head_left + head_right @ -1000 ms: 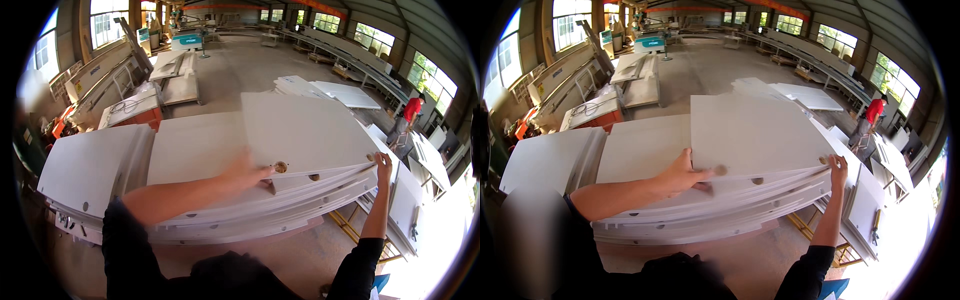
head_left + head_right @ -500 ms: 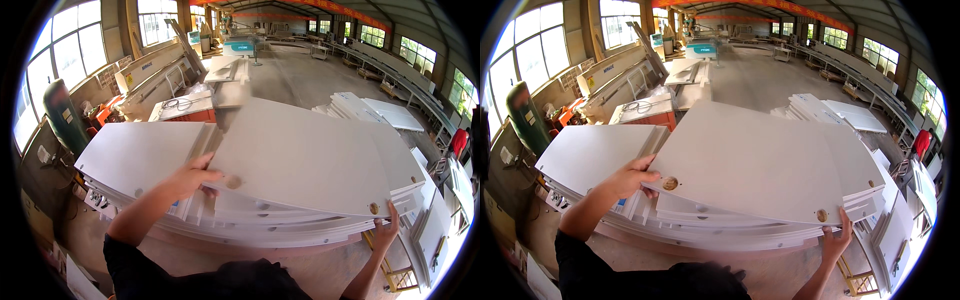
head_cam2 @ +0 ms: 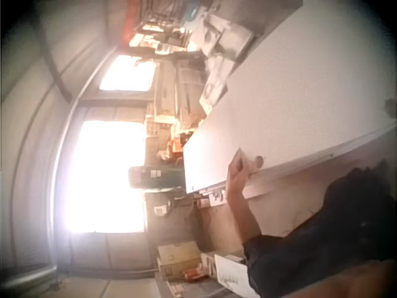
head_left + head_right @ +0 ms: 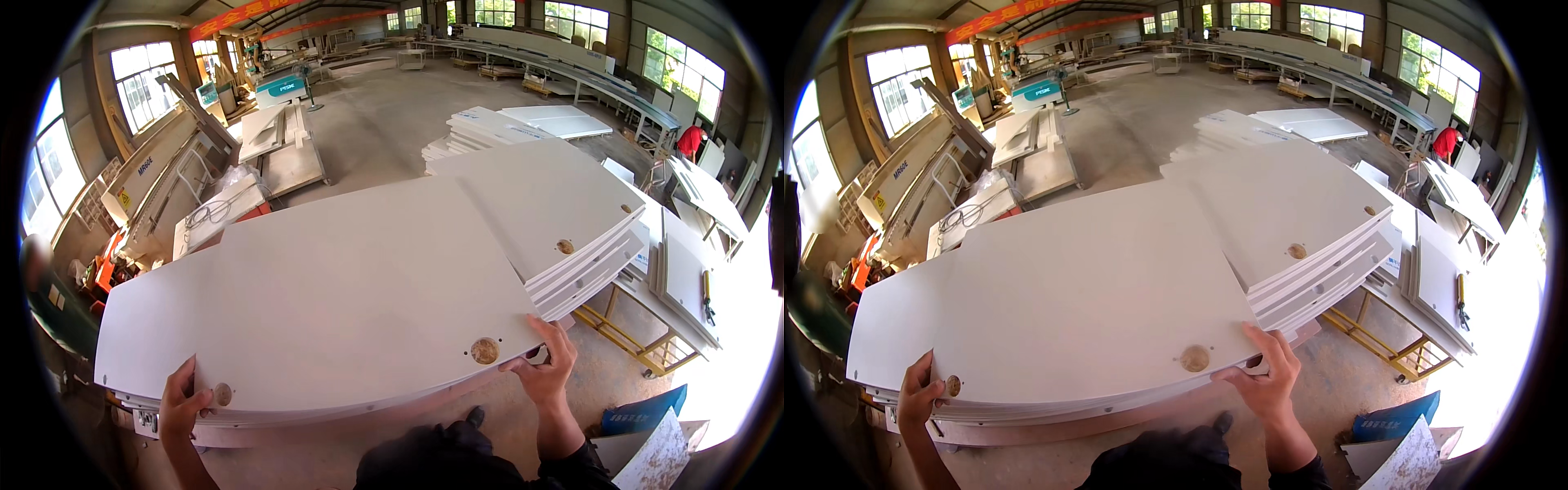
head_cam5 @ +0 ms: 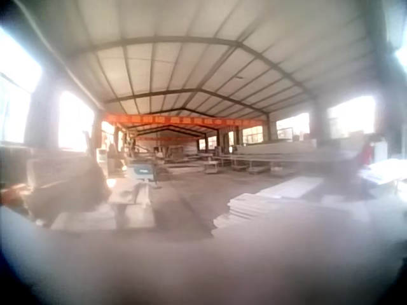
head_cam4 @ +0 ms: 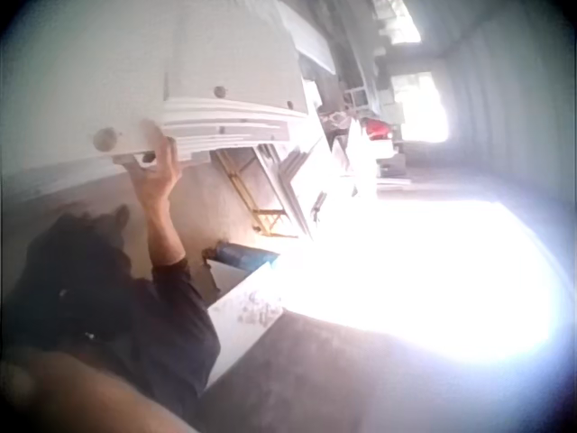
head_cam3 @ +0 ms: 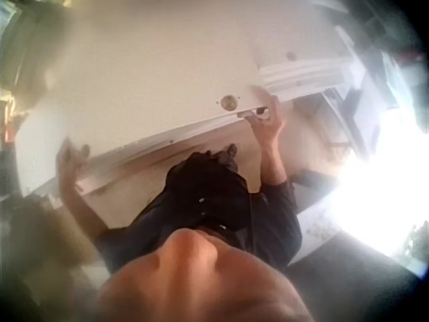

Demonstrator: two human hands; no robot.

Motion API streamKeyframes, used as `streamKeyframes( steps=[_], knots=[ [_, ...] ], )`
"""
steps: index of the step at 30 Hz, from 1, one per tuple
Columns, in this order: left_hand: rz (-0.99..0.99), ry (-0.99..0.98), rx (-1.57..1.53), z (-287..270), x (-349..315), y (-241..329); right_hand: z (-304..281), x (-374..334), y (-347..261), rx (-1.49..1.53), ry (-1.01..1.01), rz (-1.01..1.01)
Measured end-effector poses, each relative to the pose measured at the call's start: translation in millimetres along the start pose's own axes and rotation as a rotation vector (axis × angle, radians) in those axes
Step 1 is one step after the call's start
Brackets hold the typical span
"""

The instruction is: The person uses a hammer to tap small white plastic plugs into pre-drilled holes on a stack of white panels. They then use a caulking gun to apply sealant into the holes and insert the plugs. The person also uses a handheld air blower to clean dust off the panels and stacks the finished pieces.

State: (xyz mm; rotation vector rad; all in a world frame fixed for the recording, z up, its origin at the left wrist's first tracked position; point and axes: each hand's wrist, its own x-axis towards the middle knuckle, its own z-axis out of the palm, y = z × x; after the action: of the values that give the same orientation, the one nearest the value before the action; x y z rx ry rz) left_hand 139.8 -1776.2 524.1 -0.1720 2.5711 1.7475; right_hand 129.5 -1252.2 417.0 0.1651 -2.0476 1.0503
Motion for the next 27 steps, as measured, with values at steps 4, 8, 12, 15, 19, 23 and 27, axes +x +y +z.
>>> streamKeyframes(
  steps=[4,8,12,15,19,23,27],
  knots=[
    [0.093,-0.037,0.09,-18.9,8.8,-20.9,7.4,3.6,-9.7,0.007,0.03,-0.067],
    [0.077,0.004,0.192,-17.1,6.8,-7.9,17.7,6.4,-16.4,-0.024,-0.013,-0.039],
    [-0.086,-0.001,0.443,-30.1,17.2,-15.4,25.7,5.4,-12.0,-0.124,-0.029,0.052],
    [0.041,0.073,0.711,-31.6,13.5,-24.2,29.2,6.5,-8.0,-0.35,0.022,0.056],
    [0.245,0.137,0.576,-9.0,20.5,-31.4,30.7,15.9,-7.9,-0.534,0.073,-0.084],
    [0.265,0.148,0.573,-10.0,16.8,-41.8,38.3,29.5,0.9,-0.534,0.084,-0.137],
    [0.427,0.148,0.753,-4.4,25.3,-56.0,42.4,31.8,16.5,-0.474,0.083,-0.115]
  ],
)
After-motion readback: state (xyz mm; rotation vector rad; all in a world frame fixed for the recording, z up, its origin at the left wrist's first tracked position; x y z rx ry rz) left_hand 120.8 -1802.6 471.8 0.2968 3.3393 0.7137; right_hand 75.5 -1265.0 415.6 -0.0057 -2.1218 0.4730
